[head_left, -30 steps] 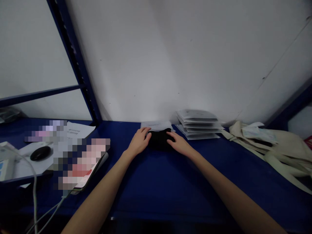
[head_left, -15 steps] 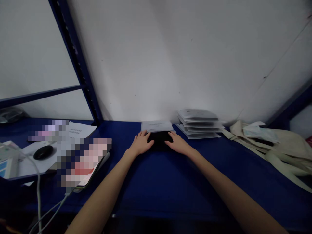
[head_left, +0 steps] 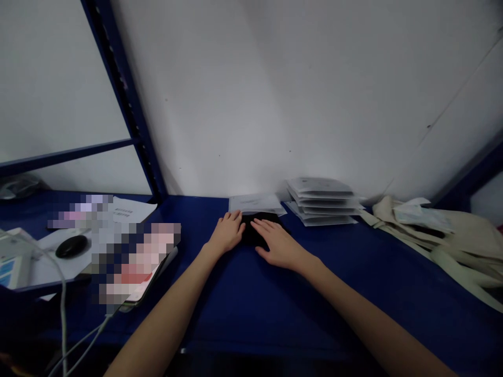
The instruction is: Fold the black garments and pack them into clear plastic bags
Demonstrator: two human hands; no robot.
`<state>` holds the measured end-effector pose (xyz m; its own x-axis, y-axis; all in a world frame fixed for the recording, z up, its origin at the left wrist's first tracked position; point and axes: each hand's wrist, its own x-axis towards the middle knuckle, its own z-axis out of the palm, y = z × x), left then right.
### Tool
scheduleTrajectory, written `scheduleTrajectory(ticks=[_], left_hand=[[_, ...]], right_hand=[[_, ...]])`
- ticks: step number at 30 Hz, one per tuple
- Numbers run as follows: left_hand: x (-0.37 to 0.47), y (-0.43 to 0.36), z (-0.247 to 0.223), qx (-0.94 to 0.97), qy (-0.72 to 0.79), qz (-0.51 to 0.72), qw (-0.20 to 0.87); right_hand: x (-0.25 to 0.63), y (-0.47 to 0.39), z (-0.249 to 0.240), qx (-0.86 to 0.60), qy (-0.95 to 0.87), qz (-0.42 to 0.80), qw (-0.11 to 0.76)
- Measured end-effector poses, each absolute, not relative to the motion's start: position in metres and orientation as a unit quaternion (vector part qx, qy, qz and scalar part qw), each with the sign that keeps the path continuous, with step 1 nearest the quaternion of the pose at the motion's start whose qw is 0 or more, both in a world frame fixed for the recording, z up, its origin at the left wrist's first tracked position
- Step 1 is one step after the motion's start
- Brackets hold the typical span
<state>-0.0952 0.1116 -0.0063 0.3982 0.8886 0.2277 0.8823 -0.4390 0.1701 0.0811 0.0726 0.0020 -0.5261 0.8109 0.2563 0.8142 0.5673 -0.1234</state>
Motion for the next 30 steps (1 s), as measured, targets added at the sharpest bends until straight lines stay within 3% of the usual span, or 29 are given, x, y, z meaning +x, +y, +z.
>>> scheduleTrajectory(ticks=[11, 30], left_hand=[[-0.095, 0.110, -0.005, 0.856, 0.498, 0.140, 0.013], [-0.091, 0.111, -0.008, 0.845, 0.508, 0.169, 0.006]], right_hand=[[0.078, 0.104, -0.015, -0.507, -0.850, -0.086, 0.115], [0.065, 0.177, -0.021, -0.491, -0.855, -0.091, 0.140]])
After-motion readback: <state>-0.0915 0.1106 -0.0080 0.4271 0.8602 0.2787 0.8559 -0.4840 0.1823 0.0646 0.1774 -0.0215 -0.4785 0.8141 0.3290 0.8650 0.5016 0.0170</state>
